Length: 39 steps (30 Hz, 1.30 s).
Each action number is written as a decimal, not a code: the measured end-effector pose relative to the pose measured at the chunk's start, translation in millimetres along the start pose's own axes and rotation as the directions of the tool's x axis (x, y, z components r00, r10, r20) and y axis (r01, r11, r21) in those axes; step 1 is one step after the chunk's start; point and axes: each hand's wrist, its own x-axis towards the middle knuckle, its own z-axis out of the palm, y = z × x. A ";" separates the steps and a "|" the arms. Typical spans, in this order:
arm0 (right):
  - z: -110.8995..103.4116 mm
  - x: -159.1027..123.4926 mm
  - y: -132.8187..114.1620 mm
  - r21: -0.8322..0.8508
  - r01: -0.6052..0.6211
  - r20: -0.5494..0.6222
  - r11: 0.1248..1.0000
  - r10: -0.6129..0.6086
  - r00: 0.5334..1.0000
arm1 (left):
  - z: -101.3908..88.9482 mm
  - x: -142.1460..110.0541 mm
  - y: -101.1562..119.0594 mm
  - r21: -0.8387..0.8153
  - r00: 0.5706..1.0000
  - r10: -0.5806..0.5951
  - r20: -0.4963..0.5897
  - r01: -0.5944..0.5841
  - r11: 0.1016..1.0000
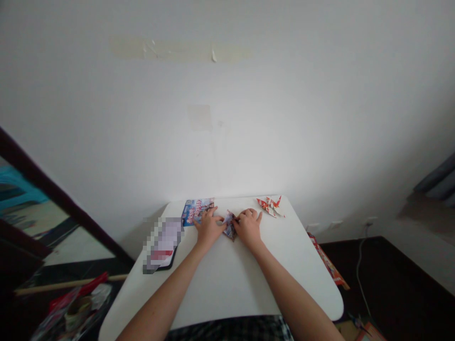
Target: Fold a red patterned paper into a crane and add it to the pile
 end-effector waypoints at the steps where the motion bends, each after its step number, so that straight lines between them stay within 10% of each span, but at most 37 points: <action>1: -0.2 0.2 -1.2 -0.002 -0.009 -0.001 1.000 0.009 1.000 | 0.5 -0.7 1.6 0.008 1.000 -0.007 -0.001 0.007 1.000; 39: -1.8 -6.0 -14.4 -0.109 -0.062 -0.040 0.992 0.058 0.998 | 3.2 -6.9 13.6 0.026 1.000 -0.009 0.001 0.009 1.000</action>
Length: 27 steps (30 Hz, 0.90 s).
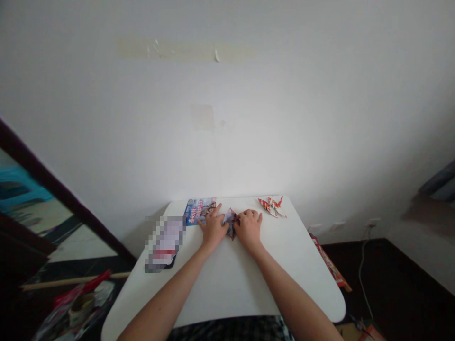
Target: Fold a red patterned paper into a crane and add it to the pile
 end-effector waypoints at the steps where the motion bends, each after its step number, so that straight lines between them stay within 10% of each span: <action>1: -1.1 -0.7 1.2 -0.012 0.014 -0.012 1.000 -0.014 1.000 | -1.0 0.1 -0.4 -0.002 1.000 -0.002 0.003 0.002 1.000; 27: -6.9 0.1 1.9 -0.134 0.066 0.015 0.989 -0.064 0.998 | 1.3 0.7 -0.1 0.013 0.999 0.025 -0.047 -0.024 1.000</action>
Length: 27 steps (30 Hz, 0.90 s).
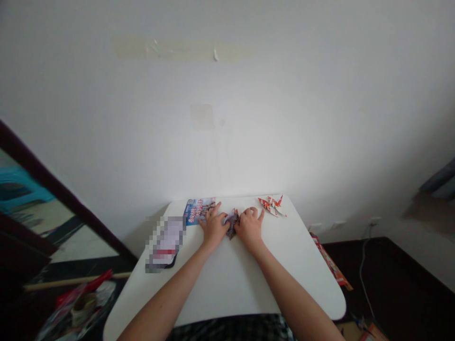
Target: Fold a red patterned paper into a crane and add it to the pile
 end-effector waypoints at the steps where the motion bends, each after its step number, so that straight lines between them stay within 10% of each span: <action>1: 0.3 -0.2 1.7 0.003 0.002 -0.005 1.000 -0.002 1.000 | -0.3 0.4 -0.4 -0.008 1.000 0.004 0.010 -0.004 1.000; 27: 2.9 2.5 5.6 0.041 -0.003 -0.038 0.999 0.004 0.999 | -5.0 0.4 1.2 0.000 0.998 0.000 0.068 0.000 1.000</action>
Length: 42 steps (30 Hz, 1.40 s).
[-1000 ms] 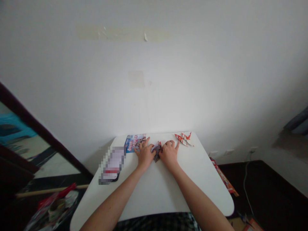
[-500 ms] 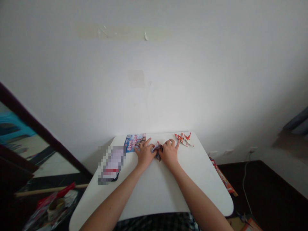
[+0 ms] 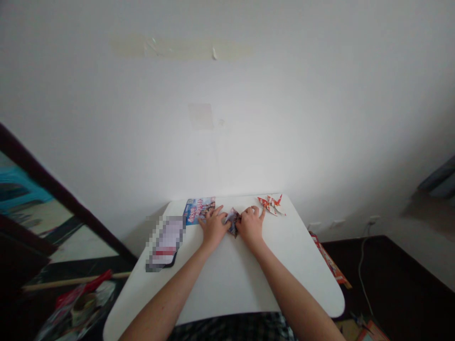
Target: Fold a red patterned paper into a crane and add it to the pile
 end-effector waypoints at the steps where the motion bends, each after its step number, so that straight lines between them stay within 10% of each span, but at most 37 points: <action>1: 0.7 0.0 1.1 0.022 0.001 0.004 1.000 -0.001 1.000 | 0.2 0.8 -1.9 -0.009 1.000 0.001 0.001 -0.001 1.000; 16: -0.3 2.8 33.5 0.281 0.173 0.128 0.944 -0.215 0.968 | 3.5 7.0 -20.8 -0.016 1.000 0.029 0.002 -0.029 0.999; 42: 15.9 3.2 24.8 0.256 0.094 0.057 0.962 -0.112 0.992 | -5.4 5.6 -30.8 -0.003 0.981 0.108 0.162 -0.109 0.994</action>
